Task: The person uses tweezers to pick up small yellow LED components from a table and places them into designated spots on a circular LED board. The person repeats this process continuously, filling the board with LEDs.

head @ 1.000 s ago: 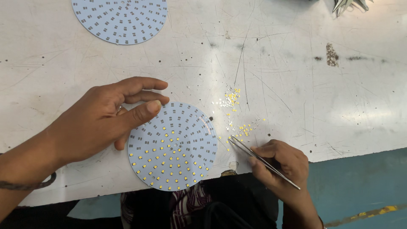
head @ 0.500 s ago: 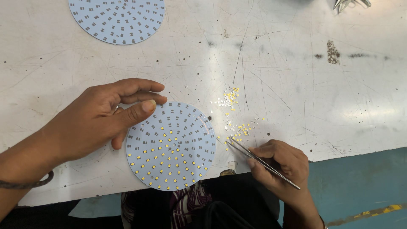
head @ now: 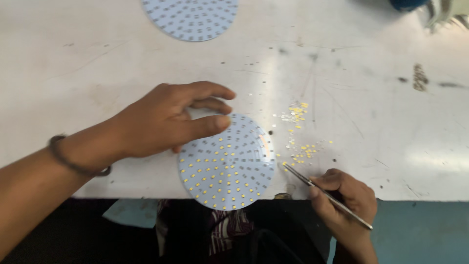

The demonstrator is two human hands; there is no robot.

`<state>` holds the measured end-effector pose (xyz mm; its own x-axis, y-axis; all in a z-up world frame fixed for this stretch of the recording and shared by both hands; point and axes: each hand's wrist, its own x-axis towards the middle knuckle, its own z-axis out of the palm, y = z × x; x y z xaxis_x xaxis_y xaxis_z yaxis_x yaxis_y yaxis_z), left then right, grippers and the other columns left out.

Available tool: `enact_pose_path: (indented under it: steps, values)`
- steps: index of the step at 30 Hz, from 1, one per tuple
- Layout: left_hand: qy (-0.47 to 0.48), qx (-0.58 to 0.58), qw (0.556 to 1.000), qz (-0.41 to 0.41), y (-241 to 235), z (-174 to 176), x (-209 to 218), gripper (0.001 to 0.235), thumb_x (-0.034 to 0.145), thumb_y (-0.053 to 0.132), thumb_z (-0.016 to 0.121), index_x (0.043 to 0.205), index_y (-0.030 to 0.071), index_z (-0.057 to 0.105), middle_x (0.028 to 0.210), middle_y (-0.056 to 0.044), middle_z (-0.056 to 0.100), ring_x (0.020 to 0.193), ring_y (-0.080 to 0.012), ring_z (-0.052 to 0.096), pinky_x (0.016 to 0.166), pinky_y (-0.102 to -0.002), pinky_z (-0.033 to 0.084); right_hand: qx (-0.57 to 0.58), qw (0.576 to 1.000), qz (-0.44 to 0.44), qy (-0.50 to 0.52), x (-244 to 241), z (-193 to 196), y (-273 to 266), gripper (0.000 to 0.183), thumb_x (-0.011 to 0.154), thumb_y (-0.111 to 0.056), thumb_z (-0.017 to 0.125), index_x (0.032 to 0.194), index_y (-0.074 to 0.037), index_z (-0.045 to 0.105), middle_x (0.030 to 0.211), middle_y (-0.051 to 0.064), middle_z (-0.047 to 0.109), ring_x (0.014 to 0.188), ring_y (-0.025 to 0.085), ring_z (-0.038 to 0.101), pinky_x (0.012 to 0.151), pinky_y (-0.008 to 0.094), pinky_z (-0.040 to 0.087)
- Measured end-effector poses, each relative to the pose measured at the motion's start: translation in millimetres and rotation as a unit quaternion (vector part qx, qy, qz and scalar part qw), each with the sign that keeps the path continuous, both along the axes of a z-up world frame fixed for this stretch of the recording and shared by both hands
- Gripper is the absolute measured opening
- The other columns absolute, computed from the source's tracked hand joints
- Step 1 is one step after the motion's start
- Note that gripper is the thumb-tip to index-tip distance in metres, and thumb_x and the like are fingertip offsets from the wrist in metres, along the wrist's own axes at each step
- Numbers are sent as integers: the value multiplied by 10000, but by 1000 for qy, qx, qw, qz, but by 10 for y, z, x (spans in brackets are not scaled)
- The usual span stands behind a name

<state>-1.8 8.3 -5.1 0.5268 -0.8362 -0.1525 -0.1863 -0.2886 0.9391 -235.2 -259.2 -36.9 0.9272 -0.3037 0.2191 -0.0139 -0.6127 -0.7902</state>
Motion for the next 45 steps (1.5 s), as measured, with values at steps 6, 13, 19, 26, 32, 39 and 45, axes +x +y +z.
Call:
enact_pose_path:
  steps: [6,13,19,26,32,39,45]
  values:
    - [-39,59,997,7,-18,4,-25,829,786,708,538,1347,97,552,1214,-115,728,380,-129,664,393,-251,572,-74,989,125,7,142,-19,304,146,739,-105,762,836,-24,689,696,60,675,568,129,655,531,232,485]
    - [-57,57,997,3,-16,-20,-29,827,784,712,528,1327,89,566,1207,-125,726,397,-130,682,391,-239,576,-37,981,186,51,332,79,247,159,755,-136,779,848,-47,686,714,56,705,584,134,682,535,242,503]
    - [-63,56,996,4,-18,-49,-21,823,793,704,531,1336,85,563,1205,-130,725,418,-132,699,375,-248,578,-27,977,208,39,363,99,266,169,778,-128,761,888,-36,672,732,63,700,597,137,686,539,243,508]
    - [-35,79,996,10,-29,0,-3,770,786,653,566,1311,91,581,1228,-97,731,346,-142,640,389,-236,554,-7,985,171,6,259,76,172,138,770,-94,771,837,-25,672,705,55,689,598,117,667,531,226,481]
    - [25,62,997,23,-23,-10,1,775,766,646,580,1297,82,588,1175,-87,761,353,-101,614,323,-235,508,3,1000,12,9,110,33,-25,94,789,-53,743,829,4,681,682,56,667,560,70,571,516,194,409]
    - [16,65,997,33,-41,21,-22,763,753,642,583,1276,88,623,1168,-80,777,344,-104,609,323,-227,505,-42,999,27,-8,152,13,4,126,755,-51,770,832,11,691,641,48,669,499,48,549,482,195,379]
    - [19,72,997,26,-50,51,-6,750,764,630,587,1283,89,618,1187,-81,770,349,-111,606,330,-231,510,-51,997,55,-23,164,39,5,128,790,-51,749,881,11,683,729,58,690,576,57,597,532,193,428]
